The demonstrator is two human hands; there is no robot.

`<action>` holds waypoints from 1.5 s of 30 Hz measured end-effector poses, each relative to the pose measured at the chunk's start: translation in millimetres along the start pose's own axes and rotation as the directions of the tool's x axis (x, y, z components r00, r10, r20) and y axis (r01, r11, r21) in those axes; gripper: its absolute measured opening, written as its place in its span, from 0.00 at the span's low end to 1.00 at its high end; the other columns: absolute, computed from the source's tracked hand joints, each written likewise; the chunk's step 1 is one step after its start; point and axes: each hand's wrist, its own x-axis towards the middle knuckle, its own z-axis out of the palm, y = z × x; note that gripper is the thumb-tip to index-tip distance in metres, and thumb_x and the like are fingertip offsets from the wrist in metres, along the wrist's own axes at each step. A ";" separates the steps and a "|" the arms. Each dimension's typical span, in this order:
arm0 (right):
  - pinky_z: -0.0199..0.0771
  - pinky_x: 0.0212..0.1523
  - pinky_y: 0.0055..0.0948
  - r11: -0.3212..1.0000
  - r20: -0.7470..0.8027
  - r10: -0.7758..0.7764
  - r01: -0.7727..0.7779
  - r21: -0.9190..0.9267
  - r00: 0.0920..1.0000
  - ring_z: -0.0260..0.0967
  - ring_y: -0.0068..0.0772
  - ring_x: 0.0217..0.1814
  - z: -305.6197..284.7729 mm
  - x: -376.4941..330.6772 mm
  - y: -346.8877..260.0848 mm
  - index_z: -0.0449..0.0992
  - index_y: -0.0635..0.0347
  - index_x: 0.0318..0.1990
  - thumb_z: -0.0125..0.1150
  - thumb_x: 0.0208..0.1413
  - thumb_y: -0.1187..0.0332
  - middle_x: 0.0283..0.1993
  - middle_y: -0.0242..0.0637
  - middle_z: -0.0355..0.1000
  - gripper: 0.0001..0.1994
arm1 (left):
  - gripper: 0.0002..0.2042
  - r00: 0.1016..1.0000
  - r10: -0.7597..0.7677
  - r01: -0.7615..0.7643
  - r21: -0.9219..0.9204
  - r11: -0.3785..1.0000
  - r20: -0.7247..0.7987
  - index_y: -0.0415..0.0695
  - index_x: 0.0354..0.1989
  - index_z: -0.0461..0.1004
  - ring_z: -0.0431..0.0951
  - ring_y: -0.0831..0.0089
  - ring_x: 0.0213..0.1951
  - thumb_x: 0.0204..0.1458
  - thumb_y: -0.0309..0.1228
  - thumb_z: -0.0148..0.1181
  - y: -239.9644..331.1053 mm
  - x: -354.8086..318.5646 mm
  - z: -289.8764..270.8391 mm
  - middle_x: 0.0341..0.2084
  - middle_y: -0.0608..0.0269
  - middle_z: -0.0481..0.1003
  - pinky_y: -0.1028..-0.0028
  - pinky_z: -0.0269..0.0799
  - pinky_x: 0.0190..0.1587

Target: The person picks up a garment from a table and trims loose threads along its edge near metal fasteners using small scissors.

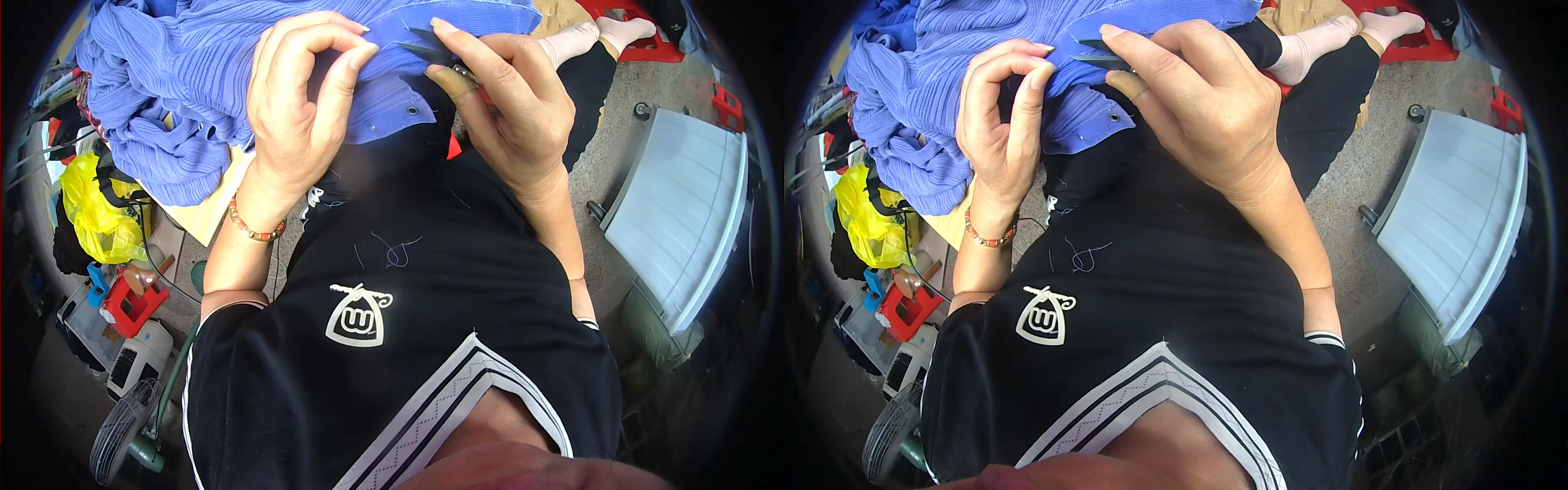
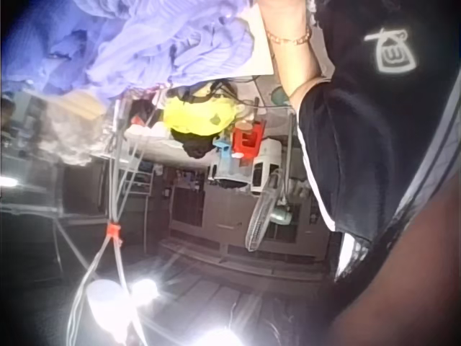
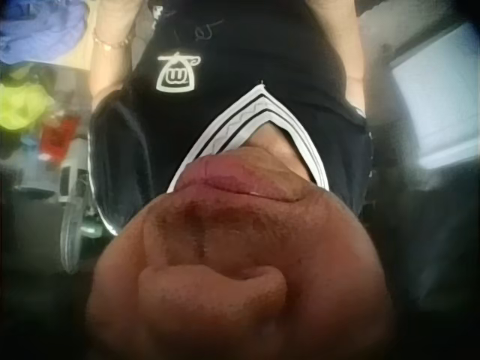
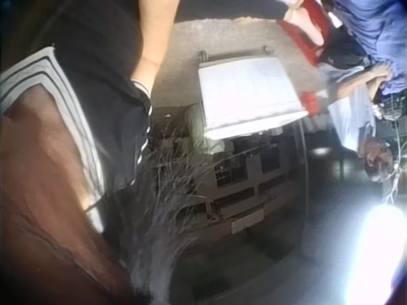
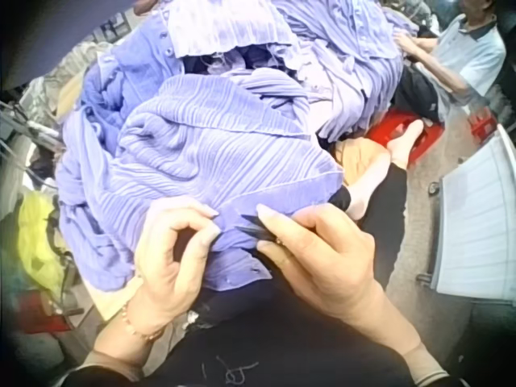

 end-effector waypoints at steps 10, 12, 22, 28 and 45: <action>0.66 0.24 0.21 0.998 0.024 0.007 -0.006 -0.057 1.000 0.64 0.21 0.24 -2.2 -0.3 -5.9 0.83 0.53 0.50 0.78 0.40 0.73 0.30 0.30 0.70 0.24 | 0.05 1.000 0.005 -0.005 0.004 1.000 -0.003 0.37 0.38 0.76 0.78 0.66 0.42 0.54 0.21 0.63 0.8 0.2 1.1 0.38 0.55 0.78 0.72 0.73 0.48; 0.69 0.25 0.22 0.995 0.029 0.005 -0.003 -0.101 1.000 0.67 0.22 0.26 -2.0 -1.1 -6.4 0.83 0.51 0.49 0.76 0.40 0.71 0.30 0.28 0.69 0.23 | 0.06 1.000 0.025 -0.025 0.007 1.000 0.000 0.37 0.38 0.76 0.78 0.66 0.42 0.54 0.21 0.64 1.4 0.6 1.2 0.38 0.55 0.78 0.71 0.73 0.48; 0.71 0.25 0.23 0.991 0.044 0.023 -0.017 -0.136 0.999 0.71 0.24 0.28 -2.5 -4.7 -8.1 0.82 0.48 0.48 0.74 0.41 0.69 0.31 0.26 0.69 0.21 | 0.07 0.995 0.098 -0.097 0.165 0.982 0.003 0.40 0.35 0.79 0.78 0.67 0.41 0.49 0.22 0.69 3.8 -0.8 3.0 0.38 0.57 0.78 0.72 0.73 0.45; 0.70 0.25 0.22 0.993 0.036 0.014 -0.010 -0.117 0.999 0.71 0.23 0.28 -2.2 -4.7 -7.0 0.82 0.48 0.49 0.74 0.42 0.68 0.31 0.26 0.69 0.21 | 0.06 0.999 0.000 0.002 0.024 1.000 -0.048 0.39 0.35 0.78 0.78 0.67 0.42 0.50 0.21 0.68 9.8 -0.5 6.3 0.37 0.56 0.78 0.72 0.72 0.47; 0.71 0.25 0.23 0.997 -0.050 -0.070 0.069 -0.029 0.996 0.71 0.25 0.26 11.3 -4.4 1.6 0.84 0.51 0.45 0.75 0.41 0.69 0.29 0.27 0.72 0.18 | 0.09 0.996 0.079 -0.077 0.078 0.994 -0.029 0.43 0.35 0.77 0.75 0.63 0.42 0.46 0.25 0.71 3.2 -6.3 0.7 0.40 0.59 0.77 0.69 0.69 0.46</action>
